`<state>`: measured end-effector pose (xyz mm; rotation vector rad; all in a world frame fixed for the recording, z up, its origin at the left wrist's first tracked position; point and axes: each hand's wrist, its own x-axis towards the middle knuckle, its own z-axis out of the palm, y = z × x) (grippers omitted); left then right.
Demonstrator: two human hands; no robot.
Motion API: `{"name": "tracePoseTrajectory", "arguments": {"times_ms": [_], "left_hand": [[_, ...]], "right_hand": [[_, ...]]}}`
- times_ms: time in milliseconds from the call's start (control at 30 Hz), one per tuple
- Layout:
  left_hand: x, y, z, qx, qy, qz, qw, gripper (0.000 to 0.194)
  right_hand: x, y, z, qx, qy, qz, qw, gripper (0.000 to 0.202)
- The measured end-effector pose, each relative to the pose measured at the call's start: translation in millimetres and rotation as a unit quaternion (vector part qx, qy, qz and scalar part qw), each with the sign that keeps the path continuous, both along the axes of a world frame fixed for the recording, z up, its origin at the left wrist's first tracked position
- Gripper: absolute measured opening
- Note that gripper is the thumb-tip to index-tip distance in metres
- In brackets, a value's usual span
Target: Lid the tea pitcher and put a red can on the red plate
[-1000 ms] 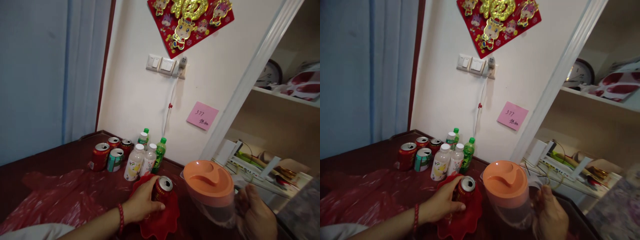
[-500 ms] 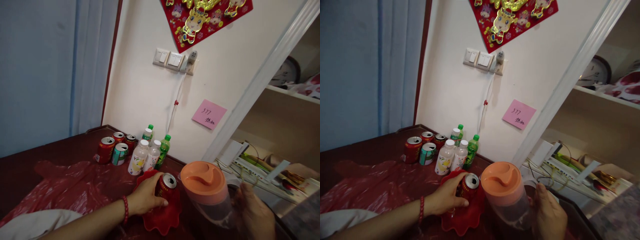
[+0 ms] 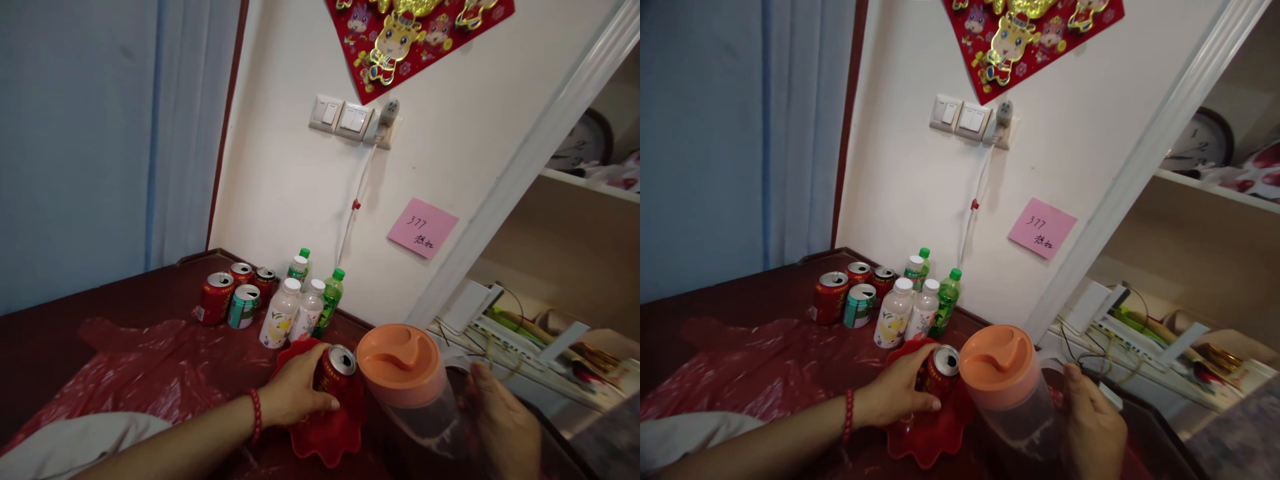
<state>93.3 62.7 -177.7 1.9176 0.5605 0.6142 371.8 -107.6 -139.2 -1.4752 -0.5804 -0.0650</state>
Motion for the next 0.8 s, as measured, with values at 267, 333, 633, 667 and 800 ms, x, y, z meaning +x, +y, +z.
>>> {"name": "tracePoseTrajectory", "arguments": {"times_ms": [267, 333, 633, 667, 800], "left_hand": [[0, 1, -3.2, 0.005, -0.004, -0.001, 1.0, 0.084], [0, 1, -3.8, 0.004, -0.002, -0.001, 1.0, 0.084], [2, 1, -3.0, 0.007, 0.004, -0.004, 1.0, 0.088], [2, 1, -2.5, 0.006, 0.006, -0.003, 1.0, 0.088], [1, 0, -0.6, 0.003, 0.014, 0.001, 1.0, 0.089]], "right_hand": [[1, 0, 2.9, -0.036, 0.021, 0.001, 0.999, 0.063], [-2, 0, 3.6, -0.044, 0.015, -0.004, 0.999, 0.063], [-24, -3, 8.9, -0.074, 0.005, -0.027, 0.997, 0.053], [-26, -3, 10.4, -0.08, 0.008, -0.03, 0.996, 0.052], [-29, -5, 15.5, -0.1, 0.013, -0.045, 0.994, 0.047]]}}
